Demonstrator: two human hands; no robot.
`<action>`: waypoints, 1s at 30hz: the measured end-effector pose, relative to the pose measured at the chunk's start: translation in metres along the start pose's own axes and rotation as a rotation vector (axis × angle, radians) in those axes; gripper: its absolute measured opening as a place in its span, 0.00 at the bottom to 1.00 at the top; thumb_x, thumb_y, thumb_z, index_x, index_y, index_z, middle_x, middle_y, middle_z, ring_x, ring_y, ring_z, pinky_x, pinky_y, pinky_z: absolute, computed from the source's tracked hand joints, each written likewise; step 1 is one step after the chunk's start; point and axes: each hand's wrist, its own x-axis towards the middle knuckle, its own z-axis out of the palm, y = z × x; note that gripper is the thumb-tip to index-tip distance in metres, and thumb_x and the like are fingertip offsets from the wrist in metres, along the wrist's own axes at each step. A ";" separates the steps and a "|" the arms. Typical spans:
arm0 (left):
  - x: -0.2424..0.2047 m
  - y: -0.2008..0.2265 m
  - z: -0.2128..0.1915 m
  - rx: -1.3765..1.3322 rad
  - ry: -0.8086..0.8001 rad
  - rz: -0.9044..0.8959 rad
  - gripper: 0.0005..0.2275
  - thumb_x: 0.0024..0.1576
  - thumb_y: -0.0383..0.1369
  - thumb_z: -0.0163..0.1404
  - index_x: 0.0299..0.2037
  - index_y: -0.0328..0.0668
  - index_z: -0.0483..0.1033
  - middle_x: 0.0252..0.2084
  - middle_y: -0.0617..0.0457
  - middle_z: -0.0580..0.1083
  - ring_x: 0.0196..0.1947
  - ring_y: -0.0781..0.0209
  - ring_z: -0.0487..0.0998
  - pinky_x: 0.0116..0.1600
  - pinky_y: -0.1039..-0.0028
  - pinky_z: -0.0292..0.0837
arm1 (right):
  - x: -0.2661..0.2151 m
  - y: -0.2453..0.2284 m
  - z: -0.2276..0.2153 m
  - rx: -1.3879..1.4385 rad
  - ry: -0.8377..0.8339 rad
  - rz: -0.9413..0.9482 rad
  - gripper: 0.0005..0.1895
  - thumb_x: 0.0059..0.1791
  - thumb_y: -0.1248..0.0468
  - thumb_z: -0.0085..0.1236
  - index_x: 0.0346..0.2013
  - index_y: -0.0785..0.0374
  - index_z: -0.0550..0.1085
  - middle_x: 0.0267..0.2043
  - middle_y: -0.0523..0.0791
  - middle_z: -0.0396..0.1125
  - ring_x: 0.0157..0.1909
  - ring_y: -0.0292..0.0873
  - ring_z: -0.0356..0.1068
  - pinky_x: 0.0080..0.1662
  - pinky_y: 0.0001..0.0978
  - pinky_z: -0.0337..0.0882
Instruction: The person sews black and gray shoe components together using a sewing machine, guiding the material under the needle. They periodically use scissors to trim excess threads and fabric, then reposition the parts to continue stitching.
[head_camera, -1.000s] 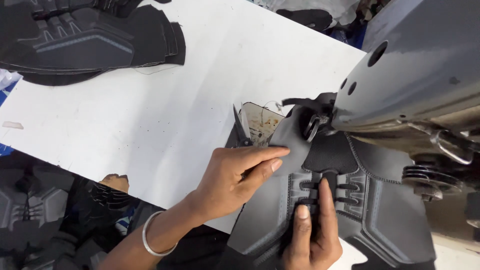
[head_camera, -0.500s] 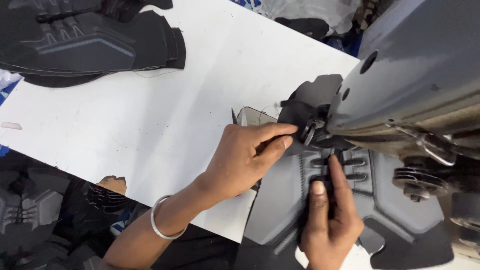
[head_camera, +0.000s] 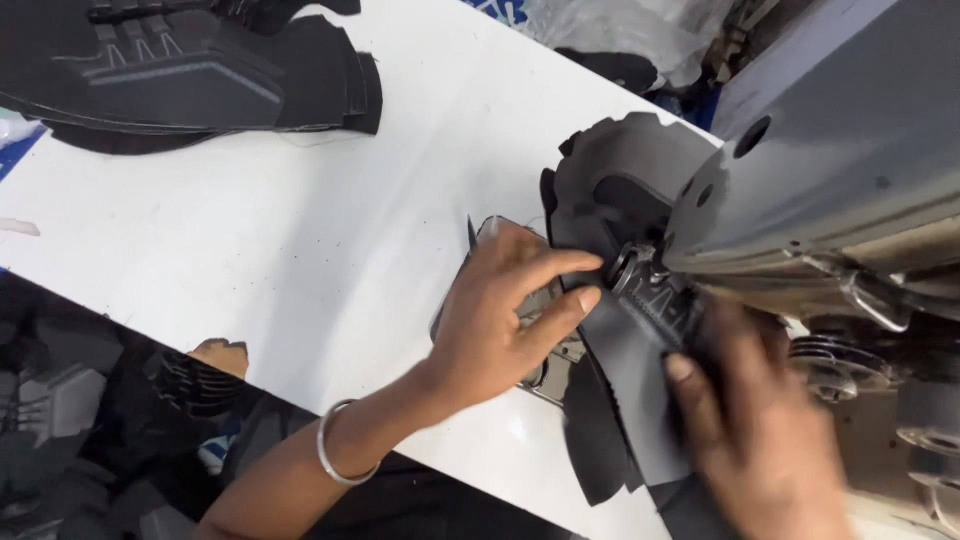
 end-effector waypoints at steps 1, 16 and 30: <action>0.001 -0.004 0.001 -0.004 0.006 0.002 0.10 0.66 0.34 0.54 0.54 0.40 0.76 0.33 0.49 0.77 0.28 0.61 0.74 0.35 0.73 0.67 | -0.002 -0.003 0.004 -0.006 0.002 -0.004 0.34 0.50 0.57 0.60 0.70 0.66 0.70 0.57 0.60 0.68 0.48 0.64 0.70 0.47 0.47 0.70; 0.020 -0.040 0.039 -0.301 0.086 -0.106 0.19 0.66 0.29 0.52 0.67 0.37 0.66 0.52 0.44 0.79 0.39 0.67 0.81 0.42 0.77 0.78 | 0.043 0.095 0.048 0.290 0.026 0.035 0.17 0.55 0.50 0.52 0.52 0.53 0.78 0.51 0.45 0.77 0.50 0.45 0.76 0.54 0.36 0.72; 0.055 -0.066 0.008 -0.555 0.255 -0.129 0.26 0.65 0.26 0.51 0.74 0.38 0.59 0.45 0.50 0.78 0.37 0.70 0.74 0.42 0.78 0.71 | -0.020 0.130 0.139 0.183 0.499 -0.163 0.20 0.54 0.60 0.51 0.60 0.60 0.71 0.59 0.57 0.70 0.61 0.54 0.71 0.62 0.48 0.68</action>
